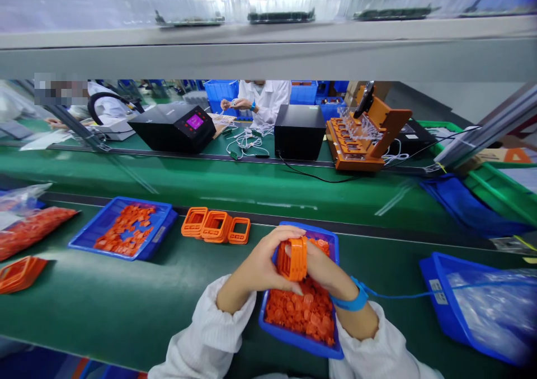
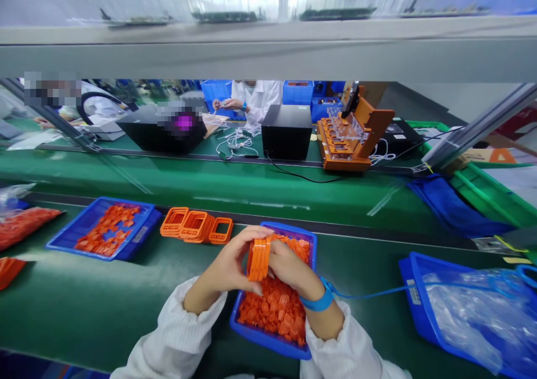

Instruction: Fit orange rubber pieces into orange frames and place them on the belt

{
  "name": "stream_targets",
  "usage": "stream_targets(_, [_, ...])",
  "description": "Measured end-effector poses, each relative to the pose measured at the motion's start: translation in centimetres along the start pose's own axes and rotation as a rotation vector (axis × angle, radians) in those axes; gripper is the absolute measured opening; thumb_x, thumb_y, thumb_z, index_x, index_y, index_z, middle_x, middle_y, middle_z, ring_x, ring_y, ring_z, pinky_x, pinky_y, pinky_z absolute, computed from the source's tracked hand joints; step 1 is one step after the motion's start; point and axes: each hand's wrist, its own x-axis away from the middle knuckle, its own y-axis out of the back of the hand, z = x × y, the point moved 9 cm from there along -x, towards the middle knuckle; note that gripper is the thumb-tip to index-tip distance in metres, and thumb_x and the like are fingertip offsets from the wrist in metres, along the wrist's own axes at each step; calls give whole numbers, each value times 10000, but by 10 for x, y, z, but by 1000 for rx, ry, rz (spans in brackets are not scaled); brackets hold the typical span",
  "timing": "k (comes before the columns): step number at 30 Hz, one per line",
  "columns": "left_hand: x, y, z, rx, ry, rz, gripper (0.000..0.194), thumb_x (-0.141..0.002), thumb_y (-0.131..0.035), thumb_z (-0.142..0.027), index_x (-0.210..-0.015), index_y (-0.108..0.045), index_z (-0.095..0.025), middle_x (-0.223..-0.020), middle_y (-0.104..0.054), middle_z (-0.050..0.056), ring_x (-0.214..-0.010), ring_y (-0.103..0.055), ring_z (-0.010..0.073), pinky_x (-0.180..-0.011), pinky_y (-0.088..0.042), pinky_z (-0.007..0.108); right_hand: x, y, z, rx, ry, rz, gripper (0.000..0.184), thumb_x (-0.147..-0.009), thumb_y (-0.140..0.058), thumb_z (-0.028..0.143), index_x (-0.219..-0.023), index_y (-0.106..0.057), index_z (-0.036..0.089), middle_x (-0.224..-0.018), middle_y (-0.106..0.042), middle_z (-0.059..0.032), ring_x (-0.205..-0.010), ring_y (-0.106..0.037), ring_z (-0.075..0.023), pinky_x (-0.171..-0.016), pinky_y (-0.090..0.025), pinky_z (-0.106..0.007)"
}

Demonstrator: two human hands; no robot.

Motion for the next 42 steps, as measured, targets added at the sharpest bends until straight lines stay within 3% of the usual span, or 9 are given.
stream_targets(5, [-5, -5, -3, -142, 64, 86, 978, -662, -1026, -477, -1510, -574, -296, -1463, -645, 158, -1348, -628, 351, -1162, -491, 489, 0, -1, 8, 10, 70, -46, 423, -961, -740, 604, -968, -715, 182, -857, -660, -36, -788, -588, -195, -759, -540, -337])
stream_targets(11, [-2, 8, -4, -265, 211, 38, 899, -679, -988, -577, -1417, -623, -215, -1363, -699, 164, -1234, -691, 359, -1097, -539, 477, -2, -7, 0, 72, 49, 71, 546, -987, -654, 702, -815, -678, 184, -696, -578, -17, -641, -484, -160, -609, -456, -286])
stream_targets(14, [-3, 14, -9, -266, 166, 9, 860, -737, -961, -563, -1440, -585, -242, -1330, -698, 142, -1184, -706, 321, -1040, -563, 441, 2, 4, 6, 98, 31, 134, 600, -991, -637, 732, -791, -683, 168, -673, -605, -30, -571, -492, -145, -527, -402, -263])
stream_targets(18, [-6, 18, -11, -384, 119, -3, 754, -765, -967, -454, -1383, -590, -242, -1314, -674, 129, -1215, -675, 300, -1058, -557, 432, 11, 31, 32, 69, 122, -17, 659, -986, -598, 789, -940, -748, 148, -743, -657, -40, -538, -470, -121, -513, -360, -251])
stream_targets(22, [-9, 10, -5, -450, 147, 40, 679, -794, -937, -347, -1359, -586, -213, -1339, -664, 147, -1246, -661, 302, -1067, -559, 431, 15, 12, 37, -18, 125, 39, 594, -940, -733, 721, -955, -783, 130, -847, -703, -75, -698, -579, -163, -651, -454, -271])
stream_targets(28, [-6, 3, -1, -464, 200, 66, 699, -749, -951, -324, -1331, -586, -192, -1295, -676, 141, -1209, -671, 296, -1060, -561, 423, 9, -4, 24, -150, 98, 13, 648, -869, -772, 779, -793, -737, 137, -725, -635, -48, -649, -530, -150, -618, -406, -266])
stream_targets(36, [41, 6, -6, -534, 263, 38, 917, -770, -907, -474, -1543, -503, -193, -1445, -640, 194, -1300, -654, 344, -1127, -548, 459, 18, -29, 6, -191, 13, 143, 679, -873, -749, 804, -718, -621, 155, -661, -466, 3, -624, -385, -124, -595, -307, -255])
stream_targets(39, [63, 9, -8, -597, 263, -1, 893, -724, -910, -497, -1488, -563, -187, -1363, -698, 179, -1218, -697, 337, -1084, -575, 435, 24, -47, -6, -172, -75, 269, 729, -833, -727, 864, -685, -582, 166, -636, -380, 24, -596, -303, -117, -563, -272, -254])
stream_targets(42, [86, 36, -15, -649, 301, -49, 815, -680, -922, -459, -1396, -627, -204, -1282, -737, 140, -1138, -726, 306, -1042, -591, 401, 24, -34, -19, 16, -132, 219, 670, -900, -664, 845, -891, -734, 179, -691, -485, -3, -604, -385, -139, -574, -363, -259])
